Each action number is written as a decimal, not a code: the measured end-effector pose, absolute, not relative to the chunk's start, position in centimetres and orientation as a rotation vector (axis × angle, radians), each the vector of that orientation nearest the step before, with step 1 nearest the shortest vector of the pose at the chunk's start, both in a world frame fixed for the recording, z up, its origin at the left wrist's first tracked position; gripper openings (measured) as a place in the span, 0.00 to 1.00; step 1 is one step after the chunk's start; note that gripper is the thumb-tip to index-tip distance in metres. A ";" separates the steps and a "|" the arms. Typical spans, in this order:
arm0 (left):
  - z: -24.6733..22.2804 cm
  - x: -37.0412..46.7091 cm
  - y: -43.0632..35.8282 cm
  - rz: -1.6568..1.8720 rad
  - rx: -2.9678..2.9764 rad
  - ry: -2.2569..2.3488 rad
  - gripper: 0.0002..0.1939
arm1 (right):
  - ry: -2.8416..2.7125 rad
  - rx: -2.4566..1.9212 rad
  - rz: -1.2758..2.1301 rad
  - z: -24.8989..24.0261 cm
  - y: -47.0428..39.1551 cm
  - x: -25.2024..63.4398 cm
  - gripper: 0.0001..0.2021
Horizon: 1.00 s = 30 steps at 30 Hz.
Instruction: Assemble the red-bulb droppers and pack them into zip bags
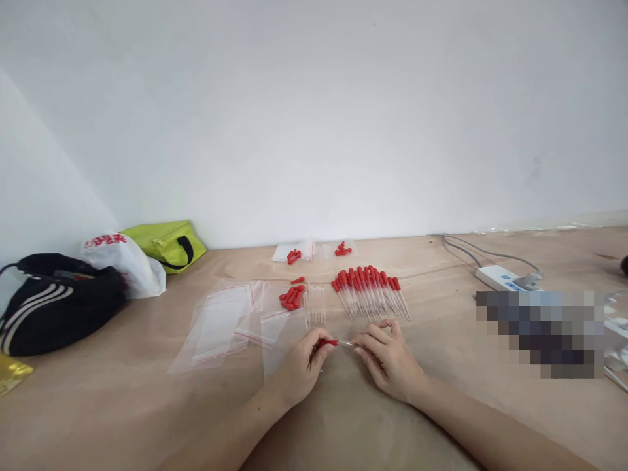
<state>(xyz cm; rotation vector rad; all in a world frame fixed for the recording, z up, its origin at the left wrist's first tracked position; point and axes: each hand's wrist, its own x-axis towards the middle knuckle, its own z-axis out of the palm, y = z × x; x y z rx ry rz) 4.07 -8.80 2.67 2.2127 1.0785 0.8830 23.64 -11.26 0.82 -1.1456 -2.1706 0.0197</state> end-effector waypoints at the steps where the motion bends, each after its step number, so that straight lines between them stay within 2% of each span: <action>1: 2.7 4.1 -8.8 0.884 2.202 1.063 0.07 | -2.176 -1.144 0.035 0.8 -11.2 23.6 0.10; 21: 2.6 3.7 -9.0 0.775 2.331 0.923 0.12 | -2.284 -1.071 -0.008 0.6 -10.9 23.7 0.14; 30: 2.7 3.6 -9.1 0.844 2.530 0.875 0.10 | -2.239 -1.042 0.056 0.5 -11.3 23.0 0.14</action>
